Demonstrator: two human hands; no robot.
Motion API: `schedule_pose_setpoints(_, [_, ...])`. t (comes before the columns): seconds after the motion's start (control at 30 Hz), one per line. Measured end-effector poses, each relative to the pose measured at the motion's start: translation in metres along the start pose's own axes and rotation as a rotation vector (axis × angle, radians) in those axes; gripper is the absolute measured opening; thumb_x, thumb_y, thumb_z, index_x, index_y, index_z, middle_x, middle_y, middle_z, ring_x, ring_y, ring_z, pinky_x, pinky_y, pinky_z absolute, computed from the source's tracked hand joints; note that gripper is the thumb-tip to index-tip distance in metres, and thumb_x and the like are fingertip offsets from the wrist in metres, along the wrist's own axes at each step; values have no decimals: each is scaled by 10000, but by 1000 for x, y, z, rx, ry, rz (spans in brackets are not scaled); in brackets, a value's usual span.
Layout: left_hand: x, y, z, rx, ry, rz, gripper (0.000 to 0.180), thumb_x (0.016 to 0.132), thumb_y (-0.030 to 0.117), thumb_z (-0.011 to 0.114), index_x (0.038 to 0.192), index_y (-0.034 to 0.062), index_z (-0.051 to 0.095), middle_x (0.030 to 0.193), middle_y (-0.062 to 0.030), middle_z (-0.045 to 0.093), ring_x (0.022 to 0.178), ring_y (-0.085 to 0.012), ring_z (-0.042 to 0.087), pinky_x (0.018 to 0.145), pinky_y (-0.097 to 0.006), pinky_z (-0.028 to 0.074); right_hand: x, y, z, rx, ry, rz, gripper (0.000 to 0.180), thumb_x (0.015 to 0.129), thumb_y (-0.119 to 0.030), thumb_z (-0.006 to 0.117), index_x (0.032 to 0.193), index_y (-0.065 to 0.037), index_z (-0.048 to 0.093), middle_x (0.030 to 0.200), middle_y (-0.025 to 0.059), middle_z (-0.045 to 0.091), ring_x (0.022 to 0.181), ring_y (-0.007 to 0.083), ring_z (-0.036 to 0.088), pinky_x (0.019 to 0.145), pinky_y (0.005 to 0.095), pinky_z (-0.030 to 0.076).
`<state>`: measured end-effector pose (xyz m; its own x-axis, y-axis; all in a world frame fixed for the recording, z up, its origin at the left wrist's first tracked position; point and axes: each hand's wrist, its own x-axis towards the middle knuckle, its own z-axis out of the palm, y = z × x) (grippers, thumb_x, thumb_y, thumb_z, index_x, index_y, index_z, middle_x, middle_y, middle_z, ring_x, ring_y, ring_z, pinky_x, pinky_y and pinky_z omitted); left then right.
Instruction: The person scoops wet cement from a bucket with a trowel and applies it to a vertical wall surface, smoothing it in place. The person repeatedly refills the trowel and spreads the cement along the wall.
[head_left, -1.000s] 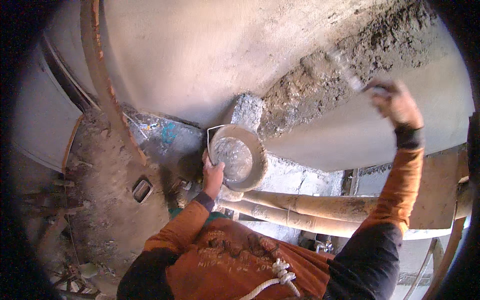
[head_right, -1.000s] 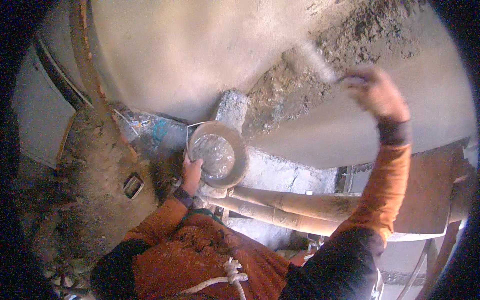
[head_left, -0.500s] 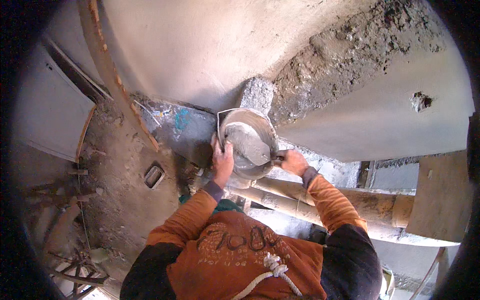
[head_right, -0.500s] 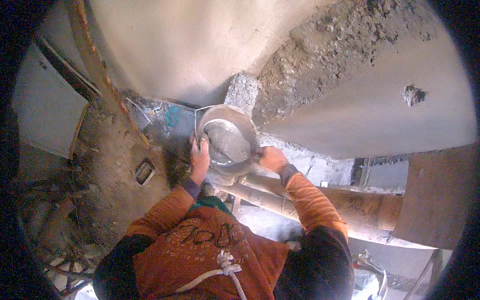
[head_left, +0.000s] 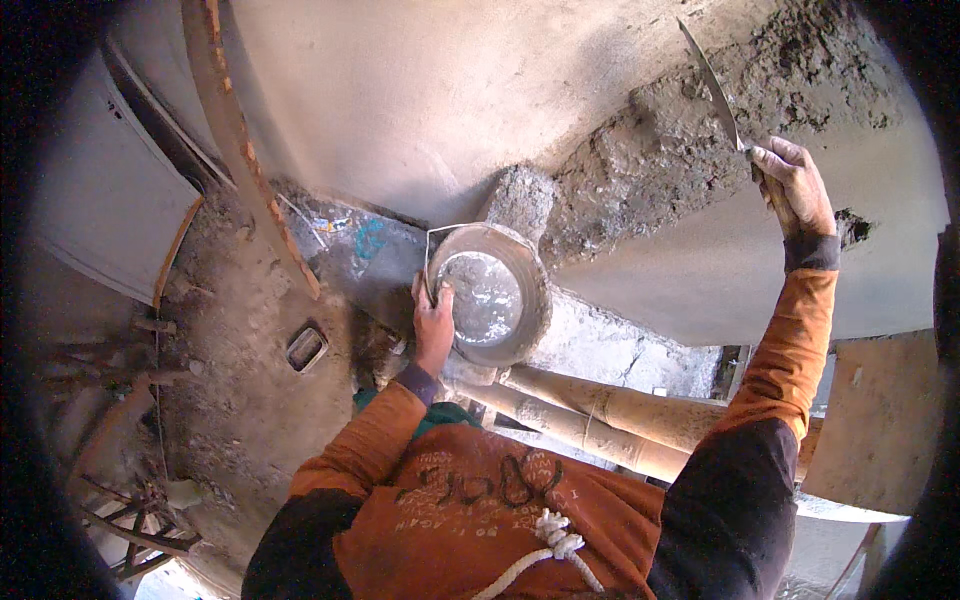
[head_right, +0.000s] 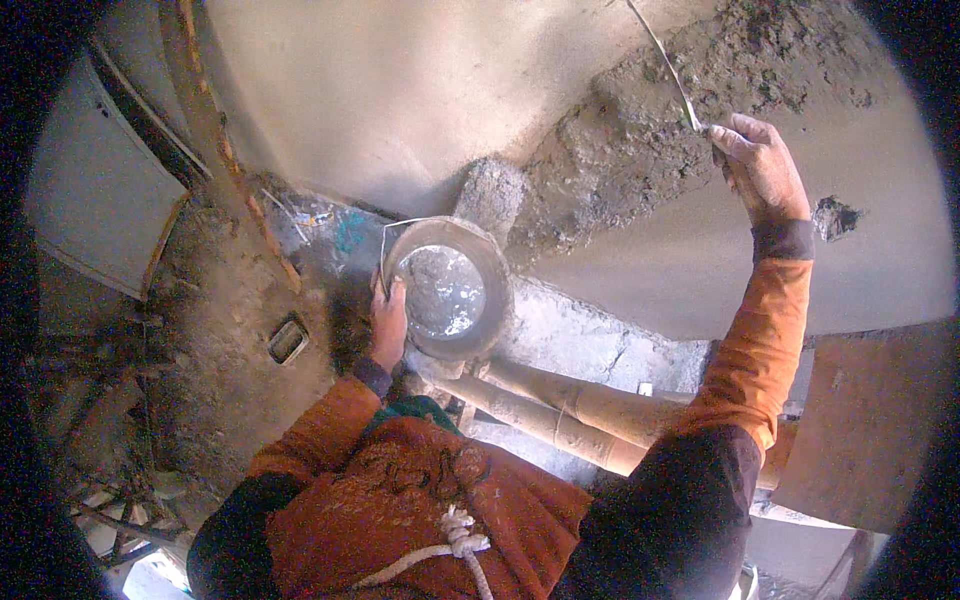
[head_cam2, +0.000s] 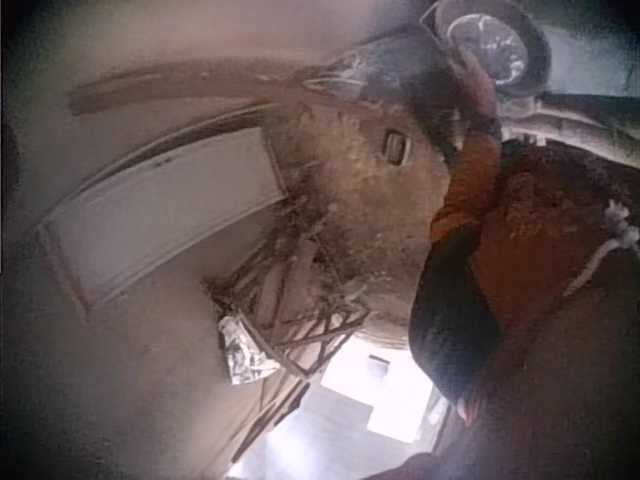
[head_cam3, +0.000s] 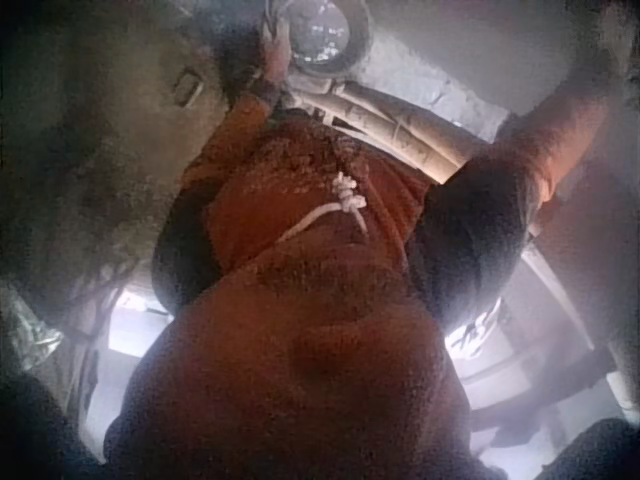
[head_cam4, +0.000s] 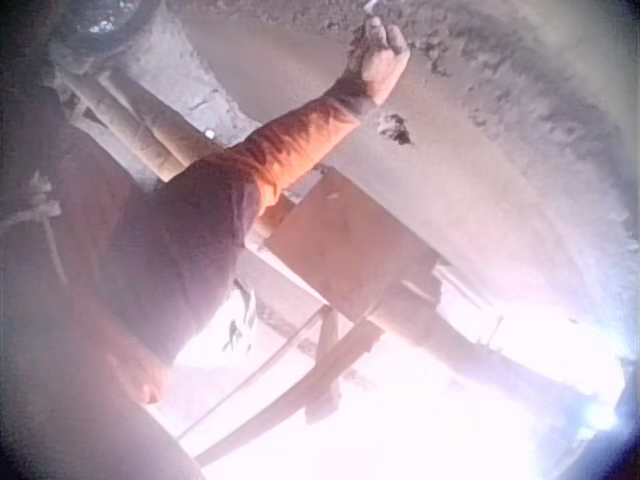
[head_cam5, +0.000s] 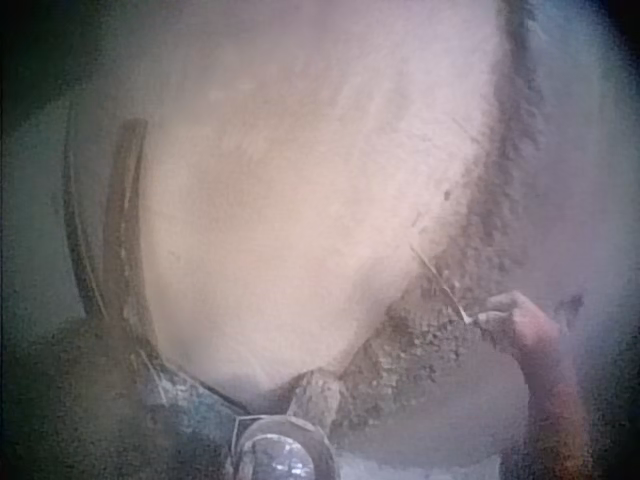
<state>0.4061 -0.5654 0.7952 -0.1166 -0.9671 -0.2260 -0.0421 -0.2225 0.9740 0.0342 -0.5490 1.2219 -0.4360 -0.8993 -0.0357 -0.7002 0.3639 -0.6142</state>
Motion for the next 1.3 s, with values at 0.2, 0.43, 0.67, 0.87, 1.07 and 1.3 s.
schedule_pose_setpoints(0.2, [-11, 28, 5, 28, -45, -26, 614, 936, 245, 603, 1434, -29, 371, 1386, -231, 491, 1248, -366, 503, 1048, -401, 389, -26, 34, 126, -515, -439, -259, 334, 802, -322, 716, 984, -42, 725, 886, 166, 708, 788, 298, 688, 747, 404, 546])
schedule_pose_setpoints(0.43, [-18, 34, 24, 160, -39, 88, 594, 938, 248, 581, 1417, -41, 380, 1369, -253, 495, 1265, -376, 489, 1054, -406, 378, -92, 141, 333, -717, -596, -149, 312, 805, -309, 593, 898, -48, 736, 860, 207, 708, 863, 369, 702, 741, 457, 568])
schedule_pose_setpoints(0.67, [3, 0, -11, 20, 43, 5, 529, 996, 287, 438, 1400, -55, 420, 1402, -219, 484, 1305, -355, 439, 1093, -384, 326, -102, 179, 291, 30, -593, -181, 356, 863, -332, 668, 1005, -6, 681, 875, 185, 705, 685, 339, 646, 634, 426, 519])
schedule_pose_setpoints(0.87, [11, -9, -29, -71, 53, -82, 495, 1003, 298, 423, 1363, -38, 470, 1324, -189, 551, 1200, -309, 519, 1022, -387, 389, -7, 196, 226, 382, -568, 368, 219, 918, -224, 643, 1041, -47, 686, 794, 66, 681, 647, 129, 625, 556, 297, 502])
schedule_pose_setpoints(1.07, [3, 8, -31, -30, 71, -138, 492, 994, 277, 467, 1370, -40, 464, 1313, -171, 558, 1180, -272, 527, 1018, -371, 393, 38, 111, 106, 224, -174, 40, 258, 902, -269, 635, 818, -28, 672, 630, 20, 559, 554, 141, 545, 508, 291, 440])
schedule_pose_setpoints(1.3, [7, 1, -22, 10, 3, -127, 527, 979, 273, 515, 1386, -55, 441, 1334, -169, 550, 1191, -276, 531, 1025, -370, 394, -24, 79, 163, -472, -322, -447, 342, 824, -370, 700, 857, -30, 702, 727, 155, 683, 695, 299, 690, 647, 416, 555])
